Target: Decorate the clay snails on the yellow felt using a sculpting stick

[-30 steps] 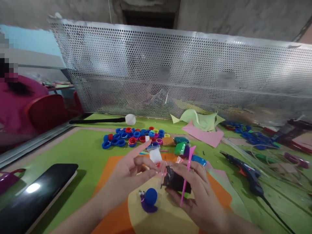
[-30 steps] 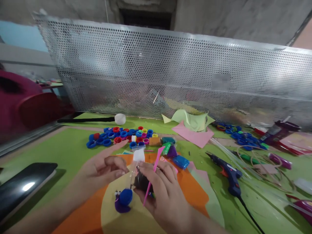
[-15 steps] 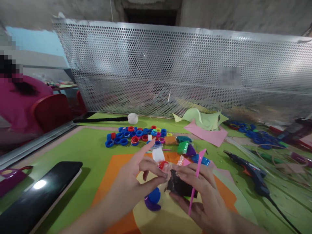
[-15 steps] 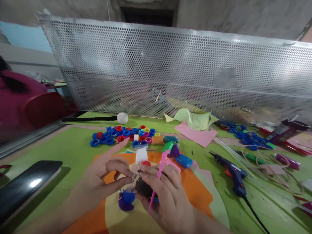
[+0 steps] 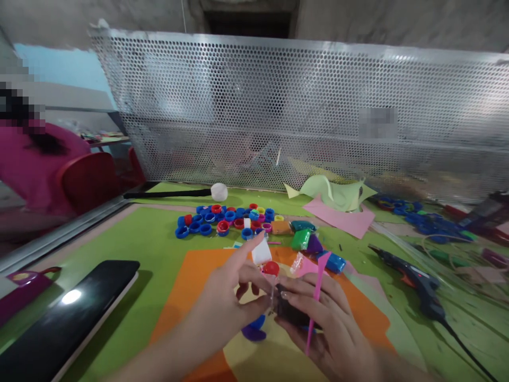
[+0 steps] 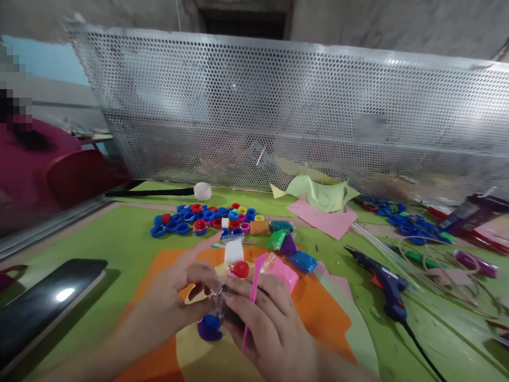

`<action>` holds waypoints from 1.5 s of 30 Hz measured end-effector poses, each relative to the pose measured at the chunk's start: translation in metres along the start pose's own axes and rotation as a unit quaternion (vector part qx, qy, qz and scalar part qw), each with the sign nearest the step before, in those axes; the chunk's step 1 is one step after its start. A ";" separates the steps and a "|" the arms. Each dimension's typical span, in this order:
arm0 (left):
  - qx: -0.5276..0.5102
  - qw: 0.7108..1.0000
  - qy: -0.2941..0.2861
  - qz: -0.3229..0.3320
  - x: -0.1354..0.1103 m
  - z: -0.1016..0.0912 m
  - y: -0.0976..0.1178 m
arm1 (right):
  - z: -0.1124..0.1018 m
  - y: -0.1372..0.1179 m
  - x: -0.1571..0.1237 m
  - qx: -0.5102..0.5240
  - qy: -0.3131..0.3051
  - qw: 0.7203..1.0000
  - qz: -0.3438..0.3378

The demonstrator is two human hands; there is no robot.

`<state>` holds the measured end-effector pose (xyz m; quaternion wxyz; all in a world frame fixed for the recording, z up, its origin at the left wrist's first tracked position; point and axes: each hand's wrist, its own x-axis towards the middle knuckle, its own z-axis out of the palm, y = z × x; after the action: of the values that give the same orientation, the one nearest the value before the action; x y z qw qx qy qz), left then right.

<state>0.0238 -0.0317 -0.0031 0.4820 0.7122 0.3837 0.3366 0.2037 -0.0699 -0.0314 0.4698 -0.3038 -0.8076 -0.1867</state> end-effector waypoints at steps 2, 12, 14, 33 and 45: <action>0.003 1.000 0.013 0.003 -0.001 0.003 -0.002 | 0.001 0.000 -0.001 0.001 -0.004 1.000 -0.004; -0.070 0.996 -0.036 -0.035 0.003 -0.010 0.001 | -0.003 0.003 -0.002 -0.019 -0.018 0.999 -0.024; -0.074 0.996 -0.023 -0.040 0.003 -0.013 0.004 | -0.003 0.004 0.000 -0.020 -0.015 1.000 -0.015; 0.077 0.995 -0.037 0.043 -0.001 -0.010 -0.001 | 0.000 0.006 -0.001 -0.021 -0.032 0.999 -0.035; 0.049 0.997 -0.001 0.067 0.000 -0.004 -0.008 | 0.001 0.005 -0.004 -0.045 -0.029 0.998 -0.032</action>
<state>0.0190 -0.0283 -0.0097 0.4235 0.7594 0.3505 0.3479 0.2081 -0.0674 -0.0352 0.4259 -0.3035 -0.8211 -0.2287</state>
